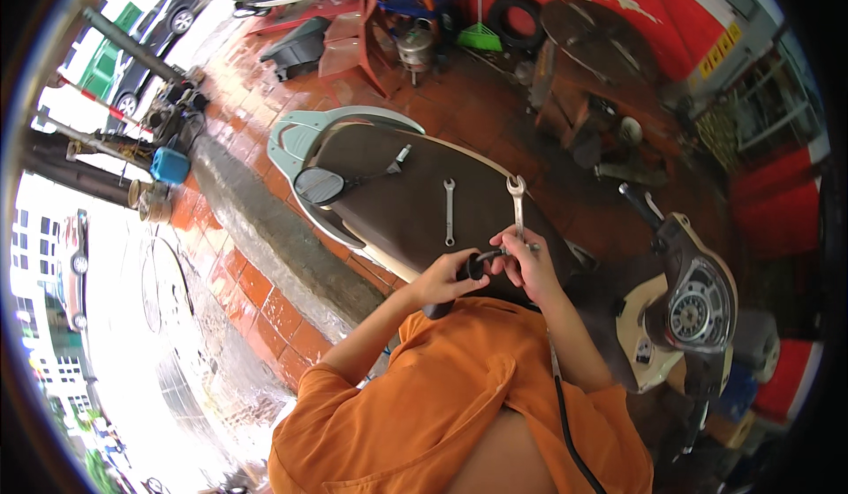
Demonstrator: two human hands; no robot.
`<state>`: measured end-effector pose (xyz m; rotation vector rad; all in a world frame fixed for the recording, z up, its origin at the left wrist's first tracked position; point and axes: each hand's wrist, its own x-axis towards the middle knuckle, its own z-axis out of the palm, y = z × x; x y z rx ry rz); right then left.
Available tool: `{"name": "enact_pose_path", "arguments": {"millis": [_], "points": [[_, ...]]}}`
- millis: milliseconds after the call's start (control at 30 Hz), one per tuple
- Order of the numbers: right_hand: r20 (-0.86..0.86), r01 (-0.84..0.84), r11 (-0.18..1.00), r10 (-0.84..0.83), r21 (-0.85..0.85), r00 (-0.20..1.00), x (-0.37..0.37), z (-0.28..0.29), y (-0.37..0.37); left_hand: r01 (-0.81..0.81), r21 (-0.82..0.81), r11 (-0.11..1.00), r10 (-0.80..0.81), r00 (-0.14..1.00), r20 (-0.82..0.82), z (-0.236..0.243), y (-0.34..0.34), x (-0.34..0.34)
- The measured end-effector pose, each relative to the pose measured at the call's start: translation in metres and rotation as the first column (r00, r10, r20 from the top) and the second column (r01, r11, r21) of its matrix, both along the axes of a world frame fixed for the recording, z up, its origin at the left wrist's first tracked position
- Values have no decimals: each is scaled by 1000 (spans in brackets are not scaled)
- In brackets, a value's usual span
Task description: The person removes a side mirror from a scooter and then works on its components using a wrench and a socket.
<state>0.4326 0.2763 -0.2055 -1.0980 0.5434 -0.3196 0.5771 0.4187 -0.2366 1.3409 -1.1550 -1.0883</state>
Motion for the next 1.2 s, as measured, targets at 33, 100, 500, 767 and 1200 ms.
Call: {"name": "enact_pose_path", "arguments": {"millis": [33, 100, 500, 767, 1200], "points": [[-44, -4, 1000, 3, -21, 999, 4, 11, 3, -35, -33, 999, 37, 997, 65, -8, 6, 1], [-58, 40, 997, -44, -68, 997, 4, 7, 0, -166, 45, 985, 158, 977, 143, 4, 11, -5], [-117, 91, 995, -85, 49, 990, -23, 30, -19, -455, 121, 882, 426, 881, 205, 50, 16, 12], [-23, 98, 954, -109, -284, 994, 2, 35, -14, -271, 97, 958, 234, 930, 285, 69, 13, -5], [77, 133, 901, -111, -412, 991, -38, 28, -19, -152, 109, 982, 172, 965, -200, 73, 16, 10]]}}
